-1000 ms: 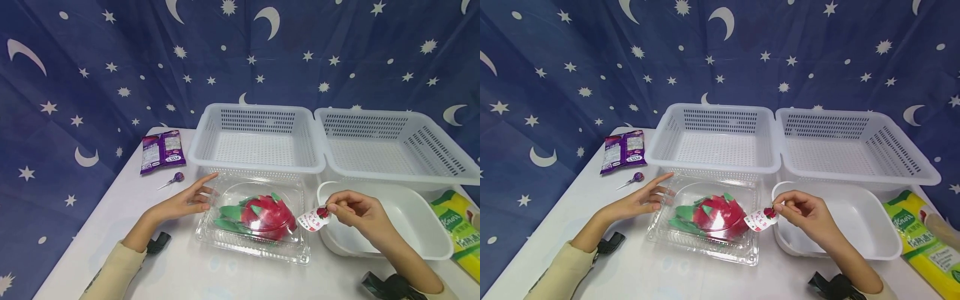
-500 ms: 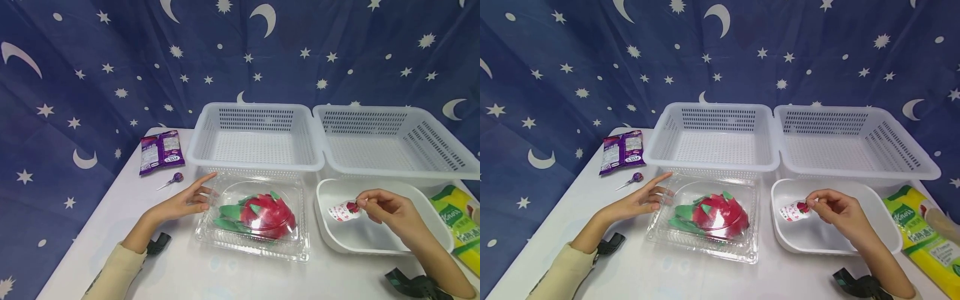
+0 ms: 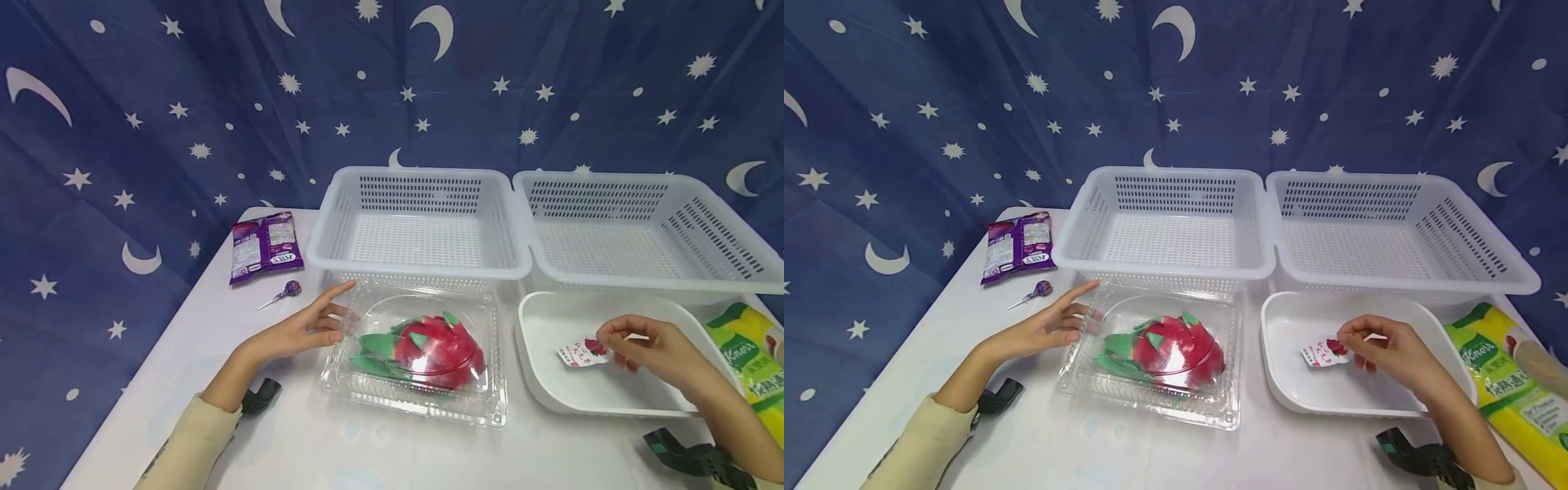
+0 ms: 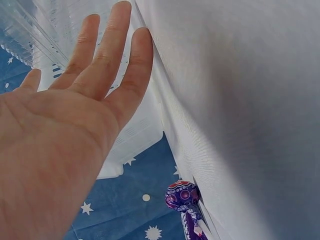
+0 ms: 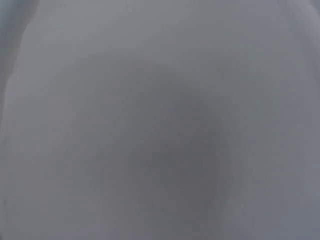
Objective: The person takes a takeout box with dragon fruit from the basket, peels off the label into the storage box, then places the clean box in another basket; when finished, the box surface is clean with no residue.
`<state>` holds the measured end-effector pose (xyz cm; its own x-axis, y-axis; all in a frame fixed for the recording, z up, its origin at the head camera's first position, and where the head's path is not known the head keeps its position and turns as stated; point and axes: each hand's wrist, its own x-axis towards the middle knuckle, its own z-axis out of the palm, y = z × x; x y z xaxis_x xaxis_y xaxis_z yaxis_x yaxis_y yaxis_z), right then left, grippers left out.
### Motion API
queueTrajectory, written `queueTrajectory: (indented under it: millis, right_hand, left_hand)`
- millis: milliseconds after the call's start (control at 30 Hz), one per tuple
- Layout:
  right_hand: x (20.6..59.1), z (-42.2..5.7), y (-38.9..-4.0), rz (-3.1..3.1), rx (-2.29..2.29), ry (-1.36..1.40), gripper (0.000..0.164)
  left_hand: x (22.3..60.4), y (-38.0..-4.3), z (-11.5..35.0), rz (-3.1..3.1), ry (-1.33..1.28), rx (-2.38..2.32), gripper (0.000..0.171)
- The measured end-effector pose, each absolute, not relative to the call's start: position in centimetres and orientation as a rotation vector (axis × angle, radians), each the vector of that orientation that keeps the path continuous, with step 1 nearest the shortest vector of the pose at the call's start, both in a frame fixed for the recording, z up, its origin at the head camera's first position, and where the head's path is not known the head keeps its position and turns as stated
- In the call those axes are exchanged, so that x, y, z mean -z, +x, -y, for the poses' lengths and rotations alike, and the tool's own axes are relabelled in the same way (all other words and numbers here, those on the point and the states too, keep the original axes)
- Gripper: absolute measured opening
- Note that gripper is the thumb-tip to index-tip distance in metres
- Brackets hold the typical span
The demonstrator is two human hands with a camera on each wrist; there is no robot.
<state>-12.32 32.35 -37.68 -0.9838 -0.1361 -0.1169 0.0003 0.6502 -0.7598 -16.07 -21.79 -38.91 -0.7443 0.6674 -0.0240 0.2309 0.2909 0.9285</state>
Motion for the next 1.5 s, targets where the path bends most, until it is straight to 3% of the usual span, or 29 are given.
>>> queueTrajectory:
  millis: [533,1233,1500]
  right_hand:
    - [39.3,-34.0,-12.6,-2.761,1.117,0.067,0.036]
    - [37.4,-35.6,-12.8,-2.943,1.220,0.016,0.027]
    - [35.2,-35.2,-11.8,-2.983,1.268,-0.009,0.021]
  left_hand:
    - [38.9,-16.6,21.1,-2.128,0.811,-1.438,0.079]
    - [38.7,-16.1,21.6,-2.103,0.744,-1.399,0.080]
    - [38.4,-15.9,20.4,-2.200,0.677,-1.375,0.066]
